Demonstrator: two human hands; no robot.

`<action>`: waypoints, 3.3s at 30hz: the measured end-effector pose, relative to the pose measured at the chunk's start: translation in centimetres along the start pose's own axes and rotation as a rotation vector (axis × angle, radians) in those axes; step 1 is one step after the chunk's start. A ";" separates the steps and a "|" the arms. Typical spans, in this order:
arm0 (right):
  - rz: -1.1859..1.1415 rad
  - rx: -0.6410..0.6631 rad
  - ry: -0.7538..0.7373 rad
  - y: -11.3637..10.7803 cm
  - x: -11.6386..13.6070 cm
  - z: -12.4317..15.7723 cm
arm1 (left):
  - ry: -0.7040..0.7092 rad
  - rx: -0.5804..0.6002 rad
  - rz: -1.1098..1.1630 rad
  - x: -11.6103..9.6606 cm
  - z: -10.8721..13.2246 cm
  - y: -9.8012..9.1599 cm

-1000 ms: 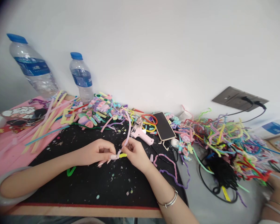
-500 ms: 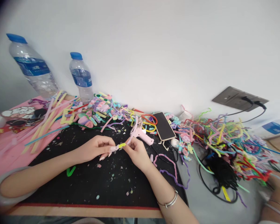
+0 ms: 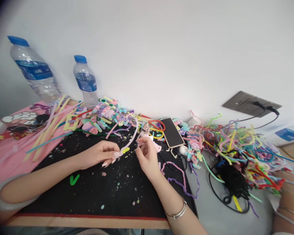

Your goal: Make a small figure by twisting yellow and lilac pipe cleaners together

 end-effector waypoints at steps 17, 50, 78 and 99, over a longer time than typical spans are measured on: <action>0.678 0.214 -0.345 2.6 4.1 0.7 | 0.029 -0.014 0.018 0.0 -0.1 0.1; 0.513 0.260 -0.342 2.9 4.4 1.1 | 0.144 -0.330 -0.524 -2.7 1.3 -1.4; 0.433 0.257 -0.241 2.8 3.3 0.7 | 0.126 -0.257 -0.339 -2.0 0.9 -1.3; 0.201 0.402 -0.021 3.8 0.8 0.5 | 0.169 -0.224 -0.414 -2.2 1.0 -0.6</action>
Point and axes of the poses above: each hand's wrist, its own z-axis away from the middle knuckle, its own y-axis out of the palm, x = y × z, the point moved 10 cm from there along -z, towards the middle knuckle, and after that the axes turned 7 degrees about x, right-handed, at the moved point
